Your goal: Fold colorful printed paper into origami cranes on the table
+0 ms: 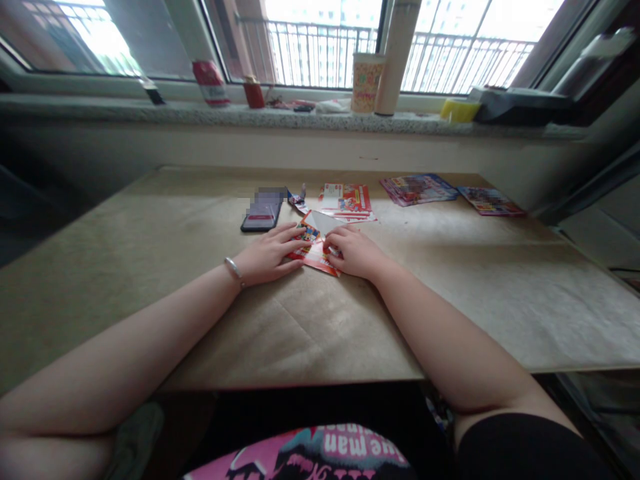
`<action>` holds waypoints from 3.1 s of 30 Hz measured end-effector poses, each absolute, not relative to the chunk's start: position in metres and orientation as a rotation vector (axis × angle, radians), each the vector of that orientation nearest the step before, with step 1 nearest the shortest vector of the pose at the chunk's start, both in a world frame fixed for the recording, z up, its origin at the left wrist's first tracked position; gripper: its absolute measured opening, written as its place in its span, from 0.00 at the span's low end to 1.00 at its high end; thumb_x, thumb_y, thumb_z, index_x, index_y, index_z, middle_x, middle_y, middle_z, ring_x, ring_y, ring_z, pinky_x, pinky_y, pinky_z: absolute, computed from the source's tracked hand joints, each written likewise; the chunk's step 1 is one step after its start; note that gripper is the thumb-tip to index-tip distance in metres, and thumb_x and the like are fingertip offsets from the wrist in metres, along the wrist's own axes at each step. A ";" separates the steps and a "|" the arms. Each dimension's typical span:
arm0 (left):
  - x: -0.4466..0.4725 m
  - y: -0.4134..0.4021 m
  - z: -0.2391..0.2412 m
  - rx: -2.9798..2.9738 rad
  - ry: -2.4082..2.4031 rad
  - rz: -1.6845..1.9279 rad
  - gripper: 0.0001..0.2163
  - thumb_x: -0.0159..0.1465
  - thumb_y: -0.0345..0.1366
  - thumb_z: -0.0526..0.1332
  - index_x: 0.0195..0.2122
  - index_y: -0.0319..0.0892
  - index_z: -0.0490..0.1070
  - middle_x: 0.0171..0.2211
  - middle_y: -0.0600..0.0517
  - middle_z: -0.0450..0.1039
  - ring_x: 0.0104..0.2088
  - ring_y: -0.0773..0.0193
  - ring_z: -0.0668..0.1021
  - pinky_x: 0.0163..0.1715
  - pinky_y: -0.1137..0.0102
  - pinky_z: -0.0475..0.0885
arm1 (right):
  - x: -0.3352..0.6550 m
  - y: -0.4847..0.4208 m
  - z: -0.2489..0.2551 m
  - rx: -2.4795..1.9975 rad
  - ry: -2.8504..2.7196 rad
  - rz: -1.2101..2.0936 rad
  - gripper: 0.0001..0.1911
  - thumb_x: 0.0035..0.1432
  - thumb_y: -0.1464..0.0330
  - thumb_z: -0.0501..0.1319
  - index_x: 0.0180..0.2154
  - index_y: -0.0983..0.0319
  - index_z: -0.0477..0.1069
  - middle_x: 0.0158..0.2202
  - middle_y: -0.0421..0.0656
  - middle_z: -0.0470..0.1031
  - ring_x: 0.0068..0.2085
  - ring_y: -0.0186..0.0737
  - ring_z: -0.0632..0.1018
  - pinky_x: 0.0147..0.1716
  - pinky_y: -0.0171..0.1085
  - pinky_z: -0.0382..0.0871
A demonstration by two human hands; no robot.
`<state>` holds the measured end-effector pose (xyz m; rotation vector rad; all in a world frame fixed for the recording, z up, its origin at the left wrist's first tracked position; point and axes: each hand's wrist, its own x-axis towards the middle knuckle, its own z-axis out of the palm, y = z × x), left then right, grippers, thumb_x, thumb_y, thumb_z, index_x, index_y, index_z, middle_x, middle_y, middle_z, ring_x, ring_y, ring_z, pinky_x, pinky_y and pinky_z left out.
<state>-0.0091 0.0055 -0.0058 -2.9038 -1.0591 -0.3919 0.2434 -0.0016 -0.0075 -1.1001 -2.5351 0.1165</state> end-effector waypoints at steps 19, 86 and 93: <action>-0.008 0.006 -0.004 -2.920 -1.246 -0.306 0.27 0.63 0.53 0.56 0.58 0.42 0.66 0.61 0.46 0.64 0.61 0.51 0.64 0.62 0.58 0.57 | 0.242 -0.014 0.004 -1.306 -2.708 0.089 0.43 0.51 0.44 0.60 0.63 0.59 0.61 0.65 0.49 0.61 0.63 0.57 0.62 0.61 0.54 0.55; -0.007 0.003 -0.003 -3.122 -0.774 -0.469 0.16 0.66 0.36 0.56 0.53 0.40 0.72 0.53 0.44 0.73 0.52 0.58 0.75 0.55 0.64 0.70 | 0.262 0.015 -0.005 -1.749 -2.357 0.262 0.13 0.57 0.57 0.60 0.31 0.60 0.74 0.29 0.43 0.76 0.28 0.36 0.70 0.26 0.34 0.57; -0.006 0.001 -0.001 -3.018 -0.832 -0.379 0.16 0.67 0.37 0.55 0.53 0.42 0.72 0.51 0.44 0.73 0.50 0.57 0.75 0.52 0.63 0.71 | 0.262 0.015 -0.004 -1.790 -2.355 0.271 0.14 0.57 0.55 0.60 0.32 0.59 0.74 0.29 0.43 0.76 0.28 0.37 0.70 0.26 0.34 0.57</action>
